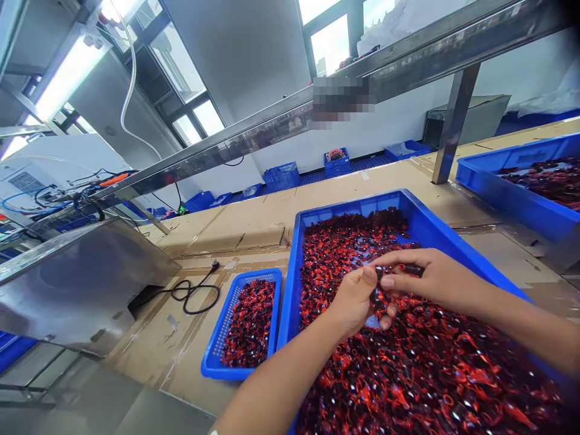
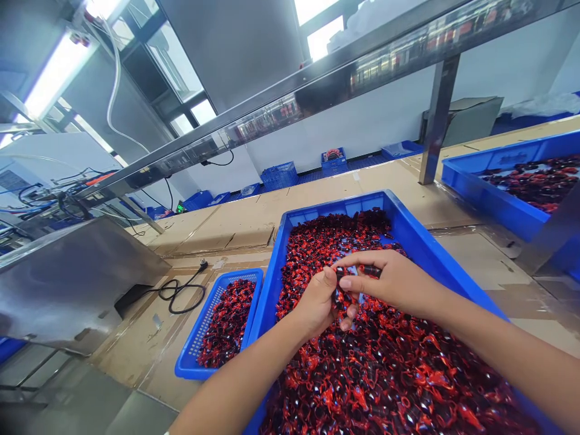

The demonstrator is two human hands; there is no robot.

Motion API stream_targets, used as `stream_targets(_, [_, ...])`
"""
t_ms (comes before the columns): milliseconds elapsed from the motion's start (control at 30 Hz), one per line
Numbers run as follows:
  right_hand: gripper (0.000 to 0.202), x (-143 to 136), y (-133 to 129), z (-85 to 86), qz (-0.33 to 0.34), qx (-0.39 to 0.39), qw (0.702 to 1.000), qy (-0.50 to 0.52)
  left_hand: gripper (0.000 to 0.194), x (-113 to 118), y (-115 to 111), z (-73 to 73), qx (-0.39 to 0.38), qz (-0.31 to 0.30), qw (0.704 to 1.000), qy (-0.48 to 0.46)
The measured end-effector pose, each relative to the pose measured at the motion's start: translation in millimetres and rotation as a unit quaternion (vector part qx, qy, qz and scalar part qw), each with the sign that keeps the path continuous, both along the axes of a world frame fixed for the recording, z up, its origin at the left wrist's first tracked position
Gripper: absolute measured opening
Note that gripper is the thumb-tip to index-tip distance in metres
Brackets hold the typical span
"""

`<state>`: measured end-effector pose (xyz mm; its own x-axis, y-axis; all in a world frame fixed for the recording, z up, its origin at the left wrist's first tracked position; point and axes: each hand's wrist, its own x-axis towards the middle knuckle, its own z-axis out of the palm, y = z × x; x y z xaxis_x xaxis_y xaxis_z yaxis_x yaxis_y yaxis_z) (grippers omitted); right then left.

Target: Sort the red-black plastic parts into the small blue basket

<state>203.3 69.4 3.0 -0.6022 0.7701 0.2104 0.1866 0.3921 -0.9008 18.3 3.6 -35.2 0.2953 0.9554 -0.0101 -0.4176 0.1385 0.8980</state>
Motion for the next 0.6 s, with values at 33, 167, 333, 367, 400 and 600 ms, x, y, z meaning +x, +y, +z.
stream_targets(33, [0.048,0.4,-2.9,0.4,-0.028,0.041,0.999,-0.008,0.092,0.8,0.0,-0.6,-0.004,0.009,1.0,0.007])
stream_targets(167, [0.038,2.0,-15.9,6.0,-0.099,0.182,0.978,0.005,0.095,0.8,-0.4,2.0,-0.064,0.041,0.997,0.029])
stream_targets(333, [0.033,4.0,-23.1,12.4,-0.131,0.268,0.954,0.037,0.074,-3.7,-2.1,10.7,-0.169,0.035,0.984,0.043])
stream_targets(367, [0.032,4.1,-23.4,12.2,-0.14,0.268,0.953,0.031,0.068,-4.0,-2.4,11.7,-0.179,0.035,0.982,0.046])
stream_targets(400, [0.032,4.2,-23.8,11.6,-0.151,0.268,0.951,0.025,0.064,-3.9,-2.6,12.2,-0.184,0.035,0.981,0.053])
stream_targets(600, [0.024,2.9,-28.4,10.1,-0.191,0.286,0.939,0.026,0.063,-3.2,-2.9,9.3,-0.177,0.026,0.979,0.093])
